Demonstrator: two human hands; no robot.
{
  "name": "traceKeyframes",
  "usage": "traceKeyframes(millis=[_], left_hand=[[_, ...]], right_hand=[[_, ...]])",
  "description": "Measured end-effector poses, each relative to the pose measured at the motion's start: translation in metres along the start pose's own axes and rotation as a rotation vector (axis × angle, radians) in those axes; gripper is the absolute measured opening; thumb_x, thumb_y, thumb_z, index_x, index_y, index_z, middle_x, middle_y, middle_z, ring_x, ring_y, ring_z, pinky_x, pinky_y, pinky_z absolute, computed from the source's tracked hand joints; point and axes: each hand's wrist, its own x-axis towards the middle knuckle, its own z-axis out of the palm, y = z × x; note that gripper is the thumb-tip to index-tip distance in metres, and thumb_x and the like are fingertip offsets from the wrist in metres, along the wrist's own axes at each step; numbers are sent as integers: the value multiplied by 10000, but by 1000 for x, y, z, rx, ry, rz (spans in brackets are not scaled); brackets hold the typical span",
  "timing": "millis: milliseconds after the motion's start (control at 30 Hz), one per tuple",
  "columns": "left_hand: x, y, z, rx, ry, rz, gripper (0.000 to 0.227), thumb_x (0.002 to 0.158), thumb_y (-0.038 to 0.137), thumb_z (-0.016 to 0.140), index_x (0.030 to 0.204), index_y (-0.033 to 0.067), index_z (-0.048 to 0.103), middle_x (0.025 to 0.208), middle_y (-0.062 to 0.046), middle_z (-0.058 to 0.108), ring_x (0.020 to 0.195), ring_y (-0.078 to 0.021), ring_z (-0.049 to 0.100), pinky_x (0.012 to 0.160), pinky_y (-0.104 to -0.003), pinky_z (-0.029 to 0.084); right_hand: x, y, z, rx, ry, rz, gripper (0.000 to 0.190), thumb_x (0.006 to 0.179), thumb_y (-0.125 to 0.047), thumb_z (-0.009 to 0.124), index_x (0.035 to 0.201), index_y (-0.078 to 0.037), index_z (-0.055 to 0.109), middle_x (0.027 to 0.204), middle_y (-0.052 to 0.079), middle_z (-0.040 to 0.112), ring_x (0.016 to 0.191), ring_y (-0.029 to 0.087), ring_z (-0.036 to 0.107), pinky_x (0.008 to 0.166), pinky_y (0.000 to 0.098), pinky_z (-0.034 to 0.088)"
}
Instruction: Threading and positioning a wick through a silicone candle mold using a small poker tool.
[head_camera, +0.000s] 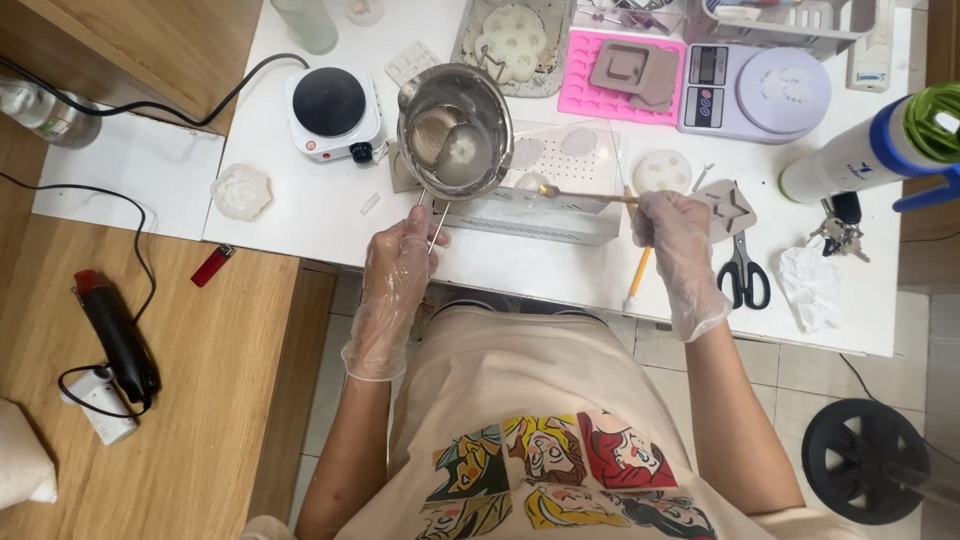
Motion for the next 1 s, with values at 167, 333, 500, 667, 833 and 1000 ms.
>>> traceKeyframes(millis=[167, 333, 500, 667, 833, 1000], left_hand=[[-3, 9, -2, 34, 2, -16, 598, 1030, 525, 450, 781, 41, 698, 578, 2, 490, 571, -93, 450, 523, -260, 392], [0, 3, -5, 43, 9, -30, 596, 1028, 523, 447, 784, 43, 700, 574, 2, 491, 567, -91, 451, 516, -257, 392], [-1, 8, -5, 35, 9, -28, 609, 1024, 538, 439, 790, 43, 705, 578, 2, 490, 566, -94, 457, 512, -267, 394], [-4, 7, -4, 55, 12, -5, 616, 1031, 541, 431, 790, 45, 705, 576, 1, 498, 570, -89, 468, 518, -259, 406], [-1, 4, -5, 66, 14, -16, 607, 1027, 537, 432, 795, 52, 715, 568, 0, 487, 551, -94, 456, 511, -260, 391], [-3, 4, -8, 35, 14, -41, 612, 1035, 527, 441, 796, 36, 715, 568, 5, 475, 552, -91, 430, 506, -260, 368]], right_hand=[[-1, -8, 18, -32, -39, -4, 284, 973, -141, 600, 714, -34, 642, 594, 30, 584, 497, 95, 485, 491, 249, 399], [-10, -19, 17, -93, -22, 26, 302, 975, -161, 605, 699, -45, 637, 593, 27, 586, 509, 92, 487, 500, 251, 401], [-29, -53, 33, -356, -43, -63, 303, 977, -181, 602, 706, -62, 665, 621, 21, 616, 551, 104, 516, 553, 278, 445], [-42, -49, 17, -753, -76, -477, 321, 998, -157, 639, 710, -14, 630, 650, 77, 615, 625, 196, 530, 661, 358, 459], [-49, -49, 19, -900, -81, -706, 264, 980, -130, 662, 758, 11, 652, 674, 120, 611, 667, 264, 540, 704, 413, 466], [-46, -37, 22, -688, -28, -455, 273, 993, -180, 633, 790, -11, 699, 701, 84, 659, 660, 195, 583, 668, 361, 489]])
